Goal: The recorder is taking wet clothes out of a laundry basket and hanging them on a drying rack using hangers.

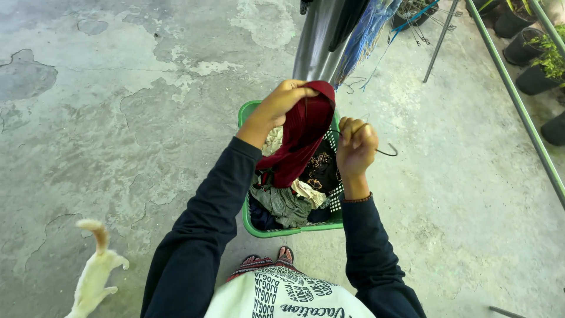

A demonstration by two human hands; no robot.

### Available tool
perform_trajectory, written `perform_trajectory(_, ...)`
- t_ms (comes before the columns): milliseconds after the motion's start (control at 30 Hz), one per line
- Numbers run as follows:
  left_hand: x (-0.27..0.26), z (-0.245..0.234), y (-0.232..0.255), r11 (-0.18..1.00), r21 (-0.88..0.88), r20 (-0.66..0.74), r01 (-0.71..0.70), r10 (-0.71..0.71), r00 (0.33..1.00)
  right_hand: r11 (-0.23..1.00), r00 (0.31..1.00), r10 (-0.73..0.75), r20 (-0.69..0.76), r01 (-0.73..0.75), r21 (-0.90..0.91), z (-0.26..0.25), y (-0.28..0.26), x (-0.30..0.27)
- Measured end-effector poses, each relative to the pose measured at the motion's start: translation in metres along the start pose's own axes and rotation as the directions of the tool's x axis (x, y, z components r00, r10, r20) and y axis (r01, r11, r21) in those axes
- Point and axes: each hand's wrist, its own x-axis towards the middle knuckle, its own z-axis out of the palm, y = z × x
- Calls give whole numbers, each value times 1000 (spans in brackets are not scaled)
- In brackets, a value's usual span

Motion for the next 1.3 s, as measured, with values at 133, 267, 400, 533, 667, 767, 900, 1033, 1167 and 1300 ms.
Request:
perform_trajectory(133, -19, -12, 42, 990, 138, -234, 17, 16, 972, 985, 991, 102, 82, -89, -151, -41, 13, -14)
perform_trajectory(267, -35, -44, 44, 968, 249, -54, -41, 56, 997, 754, 931, 365, -29, -314, -577, -72, 12, -36)
perform_trajectory(400, -41, -43, 4, 640, 760, -8, -115, 185, 983, 572, 846, 531, -49, -400, -716, -79, 10, -49)
perform_trajectory(533, -27, -12, -33, 527, 837, 46, -149, 203, 978, 481, 746, 666, -14, -443, -756, -59, 4, -49)
perform_trajectory(667, -34, 18, -31, 100, 965, 202, -241, 303, 932, 485, 702, 707, 88, -391, -782, -54, -5, -40)
perform_trajectory(767, -51, 10, -14, 113, 955, 256, -275, 159, 954, 553, 727, 684, 66, -457, -697, -57, -15, -29)
perform_trajectory(900, -73, -32, -12, 632, 742, 194, -222, 114, 974, 658, 770, 638, -7, -550, -513, -53, -36, -17)
perform_trajectory(1033, -72, -100, -71, 688, 715, 122, -126, 54, 991, 720, 817, 576, 4, -505, -476, -34, -45, -7)
perform_trajectory(1167, -57, -128, -140, 836, 549, -32, 18, 0, 999, 790, 838, 546, 1, -515, -332, -6, -40, -5)
perform_trajectory(1300, -55, -101, -187, 854, 516, 86, -61, 19, 996, 846, 869, 494, 18, -476, -242, -8, -25, -15)
